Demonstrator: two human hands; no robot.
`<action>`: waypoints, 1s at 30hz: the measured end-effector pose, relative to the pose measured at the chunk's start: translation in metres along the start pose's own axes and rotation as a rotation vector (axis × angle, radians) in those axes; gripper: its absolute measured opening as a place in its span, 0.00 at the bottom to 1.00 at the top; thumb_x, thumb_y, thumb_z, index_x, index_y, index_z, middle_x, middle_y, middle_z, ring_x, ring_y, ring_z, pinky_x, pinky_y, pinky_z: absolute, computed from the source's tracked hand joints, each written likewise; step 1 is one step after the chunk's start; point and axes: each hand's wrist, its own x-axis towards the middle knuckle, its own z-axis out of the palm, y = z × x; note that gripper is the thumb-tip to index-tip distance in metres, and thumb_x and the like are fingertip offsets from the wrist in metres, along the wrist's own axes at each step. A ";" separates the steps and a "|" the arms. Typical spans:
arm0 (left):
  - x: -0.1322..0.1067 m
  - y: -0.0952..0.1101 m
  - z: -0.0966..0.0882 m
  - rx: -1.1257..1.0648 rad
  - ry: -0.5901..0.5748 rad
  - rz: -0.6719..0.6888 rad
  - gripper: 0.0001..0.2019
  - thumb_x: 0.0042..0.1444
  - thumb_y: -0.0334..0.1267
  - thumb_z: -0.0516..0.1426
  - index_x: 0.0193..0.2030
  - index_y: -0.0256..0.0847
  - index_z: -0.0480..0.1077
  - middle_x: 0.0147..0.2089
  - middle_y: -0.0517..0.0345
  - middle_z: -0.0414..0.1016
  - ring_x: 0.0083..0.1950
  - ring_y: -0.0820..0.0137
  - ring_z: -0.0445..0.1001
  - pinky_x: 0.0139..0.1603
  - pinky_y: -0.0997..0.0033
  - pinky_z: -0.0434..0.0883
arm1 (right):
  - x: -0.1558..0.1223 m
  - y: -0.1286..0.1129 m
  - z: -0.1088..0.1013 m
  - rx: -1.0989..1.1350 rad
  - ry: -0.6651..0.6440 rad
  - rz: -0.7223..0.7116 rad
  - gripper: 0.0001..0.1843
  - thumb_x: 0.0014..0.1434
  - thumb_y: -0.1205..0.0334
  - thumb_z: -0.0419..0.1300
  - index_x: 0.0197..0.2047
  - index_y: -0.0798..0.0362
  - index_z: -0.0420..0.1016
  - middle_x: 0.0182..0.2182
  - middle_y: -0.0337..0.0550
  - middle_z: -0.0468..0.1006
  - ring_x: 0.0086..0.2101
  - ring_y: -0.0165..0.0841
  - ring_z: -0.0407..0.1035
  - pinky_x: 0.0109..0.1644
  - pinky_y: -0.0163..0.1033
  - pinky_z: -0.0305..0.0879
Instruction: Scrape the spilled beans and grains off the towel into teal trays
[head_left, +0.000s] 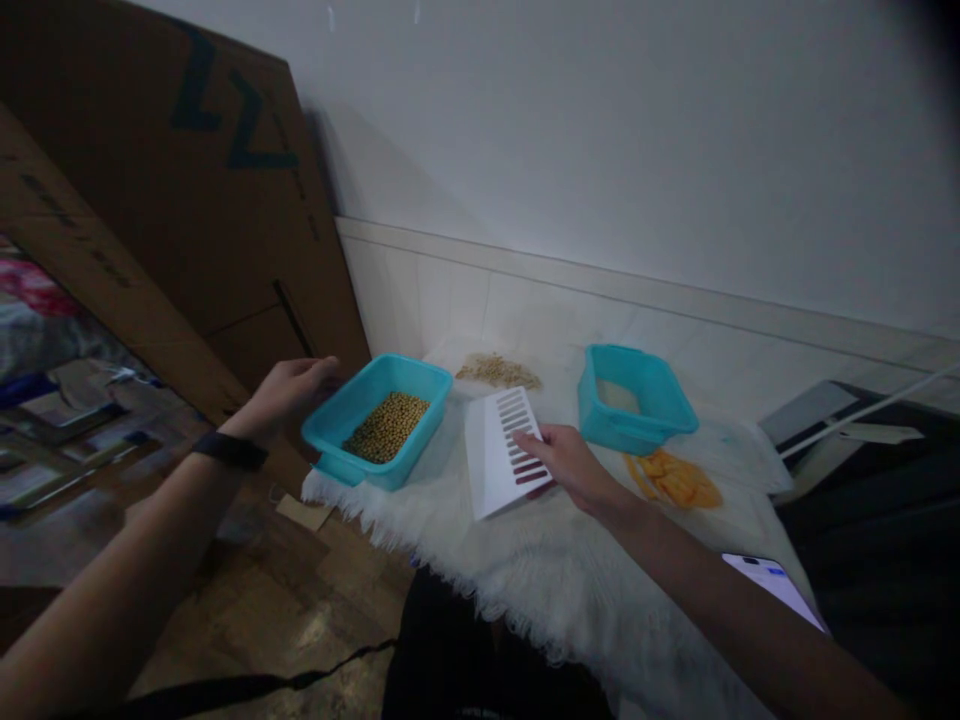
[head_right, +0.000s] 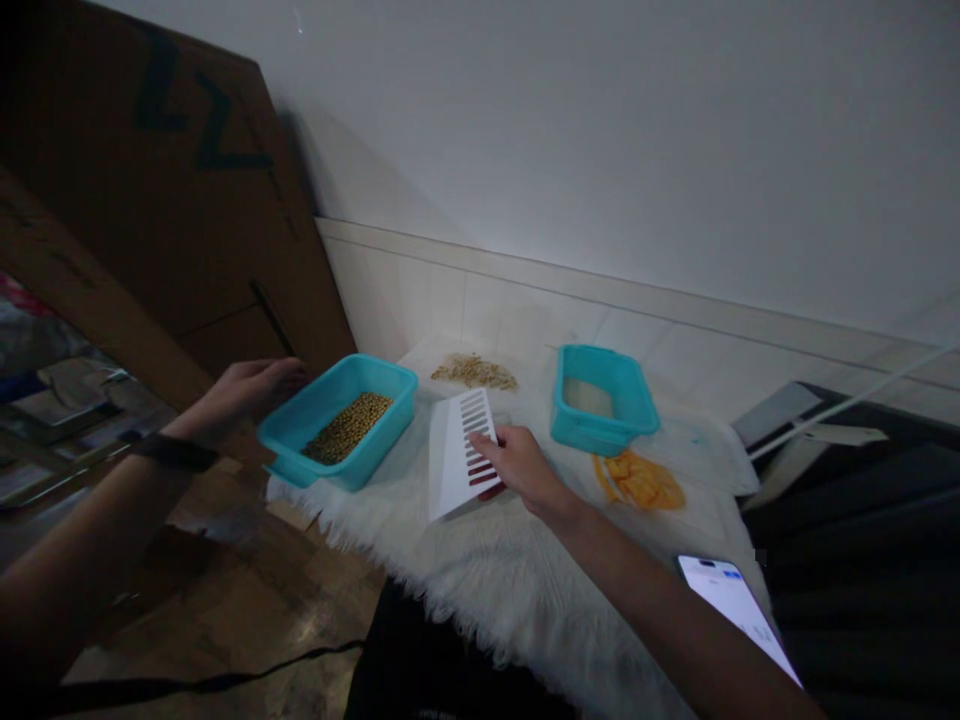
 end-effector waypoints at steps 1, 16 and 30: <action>-0.015 0.005 -0.005 0.037 0.086 0.002 0.22 0.76 0.46 0.56 0.39 0.31 0.81 0.32 0.53 0.84 0.36 0.62 0.81 0.40 0.60 0.75 | 0.001 0.003 0.003 0.012 0.014 0.005 0.12 0.69 0.64 0.65 0.32 0.54 0.82 0.27 0.46 0.87 0.23 0.38 0.80 0.21 0.38 0.75; -0.200 -0.055 0.110 0.378 -0.074 1.014 0.21 0.75 0.30 0.56 0.71 0.32 0.75 0.69 0.35 0.87 0.69 0.45 0.86 0.66 0.45 0.86 | 0.030 0.034 0.050 -0.341 0.052 -0.201 0.07 0.62 0.59 0.70 0.35 0.52 0.88 0.33 0.46 0.91 0.38 0.44 0.88 0.41 0.41 0.82; -0.212 -0.078 0.115 0.299 -0.084 0.959 0.24 0.72 0.31 0.62 0.73 0.33 0.78 0.75 0.39 0.82 0.83 0.52 0.72 0.87 0.52 0.63 | 0.036 0.011 0.000 -0.208 0.028 -0.018 0.08 0.57 0.71 0.68 0.27 0.54 0.85 0.26 0.44 0.88 0.29 0.41 0.85 0.34 0.39 0.81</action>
